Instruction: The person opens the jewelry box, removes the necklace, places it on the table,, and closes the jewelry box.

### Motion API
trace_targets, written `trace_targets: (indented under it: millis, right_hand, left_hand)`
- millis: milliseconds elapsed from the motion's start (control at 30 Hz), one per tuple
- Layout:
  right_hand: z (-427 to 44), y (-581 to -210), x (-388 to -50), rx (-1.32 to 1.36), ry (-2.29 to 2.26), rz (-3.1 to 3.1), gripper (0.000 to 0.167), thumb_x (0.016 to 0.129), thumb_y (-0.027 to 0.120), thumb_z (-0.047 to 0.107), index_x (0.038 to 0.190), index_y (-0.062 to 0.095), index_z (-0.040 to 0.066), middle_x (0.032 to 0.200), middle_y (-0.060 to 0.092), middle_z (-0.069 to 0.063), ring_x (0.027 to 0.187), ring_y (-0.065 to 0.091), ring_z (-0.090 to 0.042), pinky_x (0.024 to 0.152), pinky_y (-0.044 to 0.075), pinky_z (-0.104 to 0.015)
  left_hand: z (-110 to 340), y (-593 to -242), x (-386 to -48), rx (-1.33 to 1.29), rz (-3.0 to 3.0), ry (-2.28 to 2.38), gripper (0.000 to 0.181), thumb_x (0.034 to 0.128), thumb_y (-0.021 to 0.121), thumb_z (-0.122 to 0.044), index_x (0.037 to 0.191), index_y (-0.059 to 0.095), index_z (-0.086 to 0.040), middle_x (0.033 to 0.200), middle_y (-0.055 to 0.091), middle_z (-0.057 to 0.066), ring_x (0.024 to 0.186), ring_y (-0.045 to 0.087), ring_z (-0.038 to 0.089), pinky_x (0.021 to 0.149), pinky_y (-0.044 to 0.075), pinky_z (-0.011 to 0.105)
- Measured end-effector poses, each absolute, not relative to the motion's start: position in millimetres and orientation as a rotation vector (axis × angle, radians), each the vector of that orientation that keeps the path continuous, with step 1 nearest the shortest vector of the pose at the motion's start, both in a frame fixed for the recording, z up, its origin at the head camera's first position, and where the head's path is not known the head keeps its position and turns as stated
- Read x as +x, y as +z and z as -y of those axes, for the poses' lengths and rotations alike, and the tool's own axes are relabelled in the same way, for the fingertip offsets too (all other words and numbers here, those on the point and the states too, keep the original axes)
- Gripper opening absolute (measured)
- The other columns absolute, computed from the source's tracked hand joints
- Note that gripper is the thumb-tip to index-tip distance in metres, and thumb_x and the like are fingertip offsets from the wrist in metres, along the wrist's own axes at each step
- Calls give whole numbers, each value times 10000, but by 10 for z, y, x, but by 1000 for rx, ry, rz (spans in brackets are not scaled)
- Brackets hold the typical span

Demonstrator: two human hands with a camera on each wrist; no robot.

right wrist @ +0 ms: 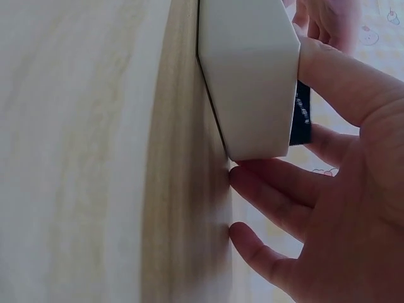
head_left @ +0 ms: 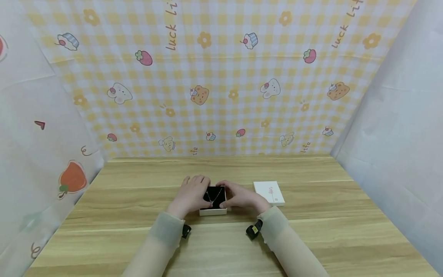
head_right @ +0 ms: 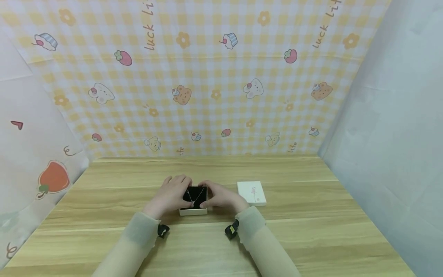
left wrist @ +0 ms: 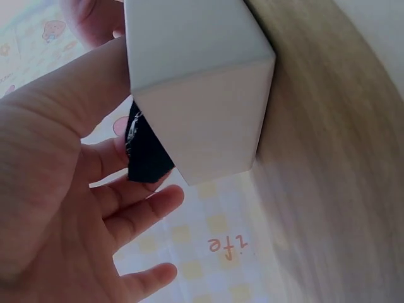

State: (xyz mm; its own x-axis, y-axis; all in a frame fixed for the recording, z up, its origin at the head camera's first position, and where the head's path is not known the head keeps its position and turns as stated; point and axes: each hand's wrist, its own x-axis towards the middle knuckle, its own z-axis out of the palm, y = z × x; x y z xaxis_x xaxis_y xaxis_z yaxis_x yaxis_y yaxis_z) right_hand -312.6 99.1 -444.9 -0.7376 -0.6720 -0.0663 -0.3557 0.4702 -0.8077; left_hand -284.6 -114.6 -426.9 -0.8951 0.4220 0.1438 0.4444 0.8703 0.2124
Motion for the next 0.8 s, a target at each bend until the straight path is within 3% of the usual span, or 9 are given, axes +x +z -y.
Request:
trace_targets:
  millis: [200, 467, 667, 800]
  right_hand:
    - [-997, -4480, -3145, -869, -1161, -2393, 642, 839, 771, 192, 1389, 450, 115, 1171, 569, 2, 974, 510, -181, 882, 414, -369]
    - [-999, -4472, -3151, -883, -1166, -2411, 636, 836, 773, 191, 1384, 464, 97, 1209, 577, -26, 1006, 532, -187, 894, 429, -388]
    - [-1006, -4441, -3144, -882, -1171, -2420, 622, 837, 771, 184, 1379, 481, 91, 1233, 583, -34, 995, 579, -181, 850, 472, -368]
    - [-1023, -4453, -3163, -861, -1164, -2478, 521, 874, 728, 194, 1342, 523, 88, 1215, 600, -57, 1022, 601, -199, 857, 492, -378]
  left_hand:
    - [1159, -4312, -2886, -680, 2922, -416, 523, 687, 862, -364, 1055, 545, -171, 1078, 601, 12, 1100, 539, 254, 1068, 245, 608]
    - [1186, -4319, -2908, -673, 2932, -504, 513, 685, 864, -370, 1028, 529, -185, 1008, 621, -19, 1037, 545, 237, 1066, 231, 611]
    - [1186, -4299, -2902, -674, 2924, -524, 522, 686, 867, -373, 1045, 539, -184, 1016, 632, -20, 1064, 538, 242, 1082, 181, 624]
    - [1181, -4297, -2903, -679, 2912, -518, 528, 687, 867, -382, 1049, 535, -188, 1029, 629, -24, 1083, 528, 237, 1084, 165, 630]
